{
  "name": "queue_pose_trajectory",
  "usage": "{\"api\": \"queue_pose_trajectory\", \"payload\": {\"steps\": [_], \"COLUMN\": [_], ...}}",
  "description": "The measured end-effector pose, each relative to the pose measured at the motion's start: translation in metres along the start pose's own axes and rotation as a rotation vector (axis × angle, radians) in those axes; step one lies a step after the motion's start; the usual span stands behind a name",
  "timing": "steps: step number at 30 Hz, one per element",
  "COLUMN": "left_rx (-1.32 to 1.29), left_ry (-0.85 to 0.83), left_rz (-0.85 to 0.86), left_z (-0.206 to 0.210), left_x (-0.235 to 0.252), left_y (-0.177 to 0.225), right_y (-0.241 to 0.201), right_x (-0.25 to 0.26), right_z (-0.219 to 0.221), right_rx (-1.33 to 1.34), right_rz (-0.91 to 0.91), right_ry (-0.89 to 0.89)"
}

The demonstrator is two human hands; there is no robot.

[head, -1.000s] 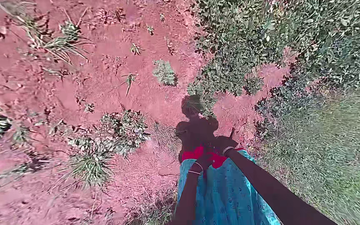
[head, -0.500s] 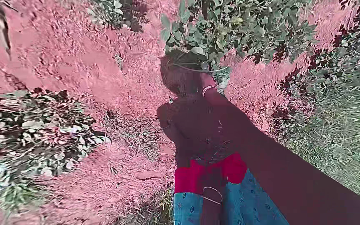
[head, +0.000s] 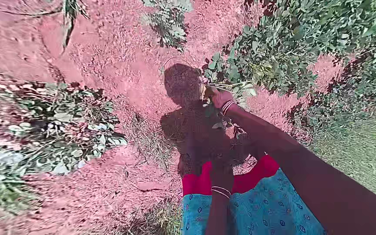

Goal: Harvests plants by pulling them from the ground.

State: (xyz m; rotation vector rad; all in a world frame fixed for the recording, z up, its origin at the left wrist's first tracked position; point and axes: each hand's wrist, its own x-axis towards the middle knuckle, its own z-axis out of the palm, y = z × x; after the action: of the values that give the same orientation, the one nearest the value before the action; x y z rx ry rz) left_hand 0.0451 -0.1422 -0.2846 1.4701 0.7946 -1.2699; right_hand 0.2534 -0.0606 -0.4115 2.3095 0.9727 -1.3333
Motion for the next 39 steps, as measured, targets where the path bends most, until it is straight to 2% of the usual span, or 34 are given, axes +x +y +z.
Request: {"api": "queue_pose_trajectory", "payload": {"steps": [2,3,5,6,7,10,13,14,16,17,18,21,24,27,30,33,34,35,37,39], "left_rx": [-0.022,-0.045,-0.116,-0.142,-0.142,-0.082,-0.085,-0.079,-0.097,-0.098,-0.081,0.014,0.028,0.010,0.006,0.005,0.007,0.008,-0.006,-0.026], "left_ry": [-0.025,-0.041,0.005,0.032,0.024,-0.118,-0.089,-0.100,-0.005,0.045,0.037,-0.148,-0.127,-0.106,-0.102,-0.094,-0.108,-0.124,-0.144,-0.127], "left_rz": [-0.013,-0.013,-0.001,0.000,0.001,0.011,0.020,0.013,0.025,0.036,0.028,-0.022,-0.057,-0.068,-0.062,-0.075,-0.085,-0.087,-0.091,-0.095], "left_z": [0.008,0.009,0.006,0.009,0.016,0.043,0.043,0.040,0.038,0.046,0.049,0.041,0.045,0.038,0.035,0.036,0.036,0.033,0.026,0.022], "left_x": [0.000,-0.002,0.002,0.006,0.011,0.018,0.033,0.034,0.048,0.052,0.054,0.048,0.050,0.054,0.056,0.057,0.056,0.057,0.060,0.058], "left_y": [0.001,0.004,0.009,0.011,0.013,0.021,0.025,0.028,0.029,0.027,0.029,0.044,0.038,0.042,0.045,0.048,0.049,0.050,0.050,0.047], "right_y": [0.017,0.024,0.024,0.023,0.027,0.056,0.075,0.086,0.117,0.141,0.160,0.177,0.168,0.169,0.178,0.194,0.203,0.213,0.228,0.235], "right_x": [0.065,0.088,0.118,0.117,0.106,0.022,-0.019,-0.023,0.011,0.040,0.067,0.097,0.060,0.027,0.042,0.088,0.103,0.115,0.126,0.116], "right_z": [-0.015,-0.023,-0.040,-0.039,-0.032,0.006,0.019,0.015,-0.013,-0.021,-0.035,-0.063,-0.053,-0.072,-0.084,-0.110,-0.116,-0.121,-0.114,-0.094], "right_rx": [-0.156,-0.154,0.056,0.149,0.117,0.072,0.035,0.052,-0.034,-0.045,-0.021,0.046,0.053,-0.006,-0.144,-0.291,-0.265,-0.180,0.094,0.085], "right_rz": [-0.109,-0.063,0.185,0.319,0.379,0.385,0.375,0.360,0.204,0.182,0.234,0.473,0.429,0.425,0.276,0.109,0.144,0.256,0.559,0.619], "right_ry": [0.222,0.250,0.240,0.185,0.090,-0.112,-0.216,-0.170,0.053,0.164,0.235,0.156,0.090,-0.010,0.043,0.087,0.113,0.141,0.206,0.084]}}
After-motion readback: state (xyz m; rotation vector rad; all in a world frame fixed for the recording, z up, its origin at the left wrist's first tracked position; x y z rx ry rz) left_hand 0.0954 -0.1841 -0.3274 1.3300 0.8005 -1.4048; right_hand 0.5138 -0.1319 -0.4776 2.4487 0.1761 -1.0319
